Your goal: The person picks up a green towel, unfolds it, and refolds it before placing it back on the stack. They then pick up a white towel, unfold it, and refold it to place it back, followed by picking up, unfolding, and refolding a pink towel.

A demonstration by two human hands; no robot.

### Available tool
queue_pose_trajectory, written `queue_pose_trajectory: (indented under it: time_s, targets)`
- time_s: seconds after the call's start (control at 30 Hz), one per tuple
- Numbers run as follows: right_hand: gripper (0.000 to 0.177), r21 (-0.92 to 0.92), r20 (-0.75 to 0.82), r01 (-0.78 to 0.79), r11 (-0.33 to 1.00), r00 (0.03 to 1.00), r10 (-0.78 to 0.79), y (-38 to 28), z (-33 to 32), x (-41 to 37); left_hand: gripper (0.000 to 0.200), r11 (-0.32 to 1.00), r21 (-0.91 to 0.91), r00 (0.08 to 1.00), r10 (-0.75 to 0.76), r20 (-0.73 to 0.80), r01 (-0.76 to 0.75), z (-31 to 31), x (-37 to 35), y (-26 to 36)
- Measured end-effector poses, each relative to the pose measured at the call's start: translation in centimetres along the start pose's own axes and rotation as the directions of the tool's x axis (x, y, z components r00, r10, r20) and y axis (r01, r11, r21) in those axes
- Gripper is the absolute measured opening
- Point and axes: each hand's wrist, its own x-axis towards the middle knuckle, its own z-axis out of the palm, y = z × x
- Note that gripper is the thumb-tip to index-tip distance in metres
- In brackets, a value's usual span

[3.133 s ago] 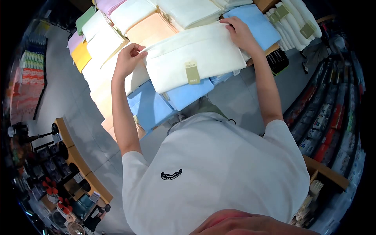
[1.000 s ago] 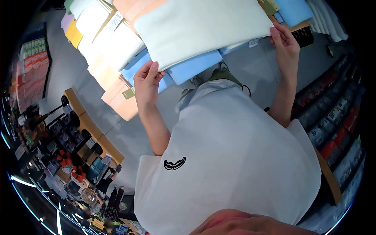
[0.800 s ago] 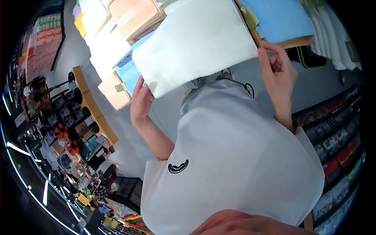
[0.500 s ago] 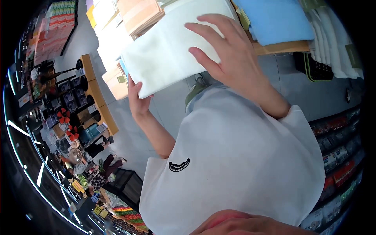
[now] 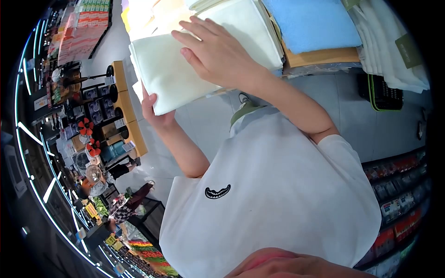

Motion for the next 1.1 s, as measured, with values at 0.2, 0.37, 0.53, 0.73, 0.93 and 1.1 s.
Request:
queue_pose_trajectory:
  time_s: [0.2,0.37,0.53,0.73,0.93,1.1]
  targets:
    - [0.038,0.015,0.257,0.004,1.000,0.966,-0.008,1.7,5.6,1.2,0.088,0.997,0.080,0.999,0.006,-0.040,-0.003,1.3,-0.1,-0.2]
    - [0.034,0.378,0.049,-0.111,0.919,0.994,0.100,-0.2,-0.4,0.3,0.087,0.998,-0.020,0.998,0.061,-0.021,-0.062,2.6,1.2,0.6]
    - [0.026,0.632,0.173,-0.305,0.713,0.952,0.254,-0.5,-8.8,-5.9,0.083,0.946,0.315,0.972,0.004,0.233,-0.079,10.5,4.2,-0.1]
    - [0.023,0.529,0.365,-0.543,0.653,0.840,0.402,-0.5,-12.2,-13.0,0.069,0.674,0.728,0.905,-0.225,0.360,-0.122,17.1,6.5,-5.3]
    - [0.024,0.567,0.275,-0.604,0.559,0.779,0.563,1.1,-12.2,-15.6,0.074,0.334,0.918,0.883,-0.337,0.326,-0.212,19.2,7.0,-9.2]
    - [0.022,0.560,0.224,-0.604,0.567,0.769,0.598,2.3,-11.4,-14.6,0.061,0.281,0.931,0.874,-0.357,0.328,-0.235,19.8,7.3,-8.2]
